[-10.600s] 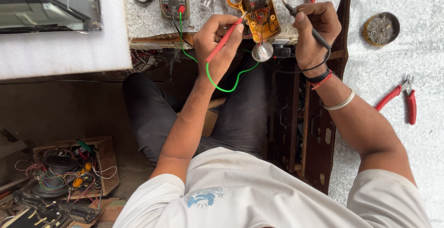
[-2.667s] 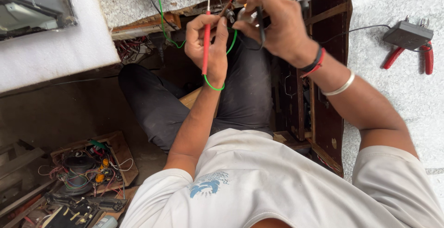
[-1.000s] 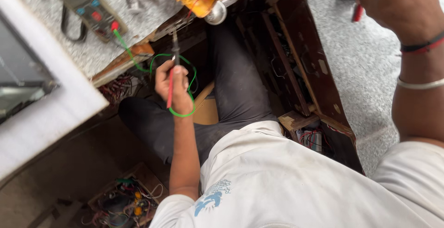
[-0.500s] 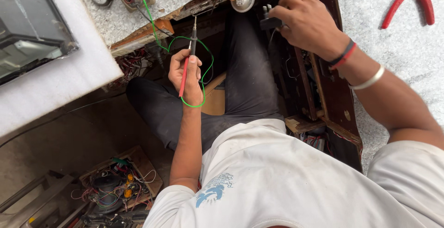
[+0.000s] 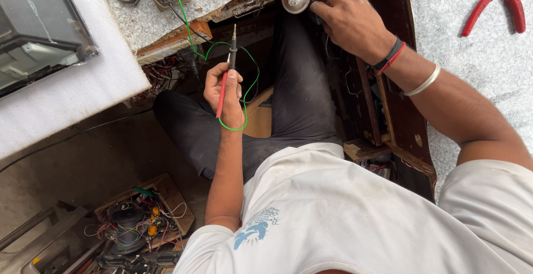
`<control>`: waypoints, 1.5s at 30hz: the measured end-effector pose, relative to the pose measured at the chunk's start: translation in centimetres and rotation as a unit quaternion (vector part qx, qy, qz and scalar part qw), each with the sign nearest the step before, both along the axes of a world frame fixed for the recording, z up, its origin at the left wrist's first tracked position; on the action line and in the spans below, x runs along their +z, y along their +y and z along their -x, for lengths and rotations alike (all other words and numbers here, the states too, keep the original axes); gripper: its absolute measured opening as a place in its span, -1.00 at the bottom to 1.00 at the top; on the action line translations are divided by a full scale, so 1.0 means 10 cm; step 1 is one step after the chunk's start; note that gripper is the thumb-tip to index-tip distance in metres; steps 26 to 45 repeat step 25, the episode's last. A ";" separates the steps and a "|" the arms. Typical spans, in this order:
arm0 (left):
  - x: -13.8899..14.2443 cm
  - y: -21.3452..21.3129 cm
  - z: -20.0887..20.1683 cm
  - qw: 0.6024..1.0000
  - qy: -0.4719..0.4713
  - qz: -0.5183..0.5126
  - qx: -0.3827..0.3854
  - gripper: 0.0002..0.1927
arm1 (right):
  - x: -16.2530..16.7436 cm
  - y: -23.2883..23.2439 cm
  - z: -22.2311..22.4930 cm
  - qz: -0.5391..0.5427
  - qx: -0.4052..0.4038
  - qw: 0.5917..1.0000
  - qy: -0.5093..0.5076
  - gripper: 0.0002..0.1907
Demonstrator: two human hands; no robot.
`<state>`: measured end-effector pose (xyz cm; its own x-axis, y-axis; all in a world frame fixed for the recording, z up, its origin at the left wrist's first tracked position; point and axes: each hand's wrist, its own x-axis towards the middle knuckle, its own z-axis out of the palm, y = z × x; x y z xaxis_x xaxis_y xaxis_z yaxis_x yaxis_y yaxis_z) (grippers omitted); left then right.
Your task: The person repairs a yellow electronic device on a workbench, holding its open casing and using a soldering iron to solder wires and components on the internal circuitry. They then use multimeter test probes on the device, handle a green wire, and reposition the casing while continuing to work on the internal parts.
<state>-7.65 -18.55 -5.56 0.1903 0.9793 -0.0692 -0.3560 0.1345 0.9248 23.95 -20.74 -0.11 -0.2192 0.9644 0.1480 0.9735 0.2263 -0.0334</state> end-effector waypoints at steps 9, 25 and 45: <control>-0.06 0.04 -0.07 1.000 -0.002 -0.004 0.001 -0.81 | 0.00 0.03 0.02 -0.003 -0.019 1.000 0.023 -0.61; 0.15 -0.03 -0.01 0.996 0.029 -0.055 -0.069 -0.76 | 0.57 -0.16 0.04 -0.067 -0.004 0.979 0.194 -0.60; 0.15 -0.03 -0.01 0.996 0.029 -0.055 -0.069 -0.76 | 0.57 -0.16 0.04 -0.067 -0.004 0.979 0.194 -0.60</control>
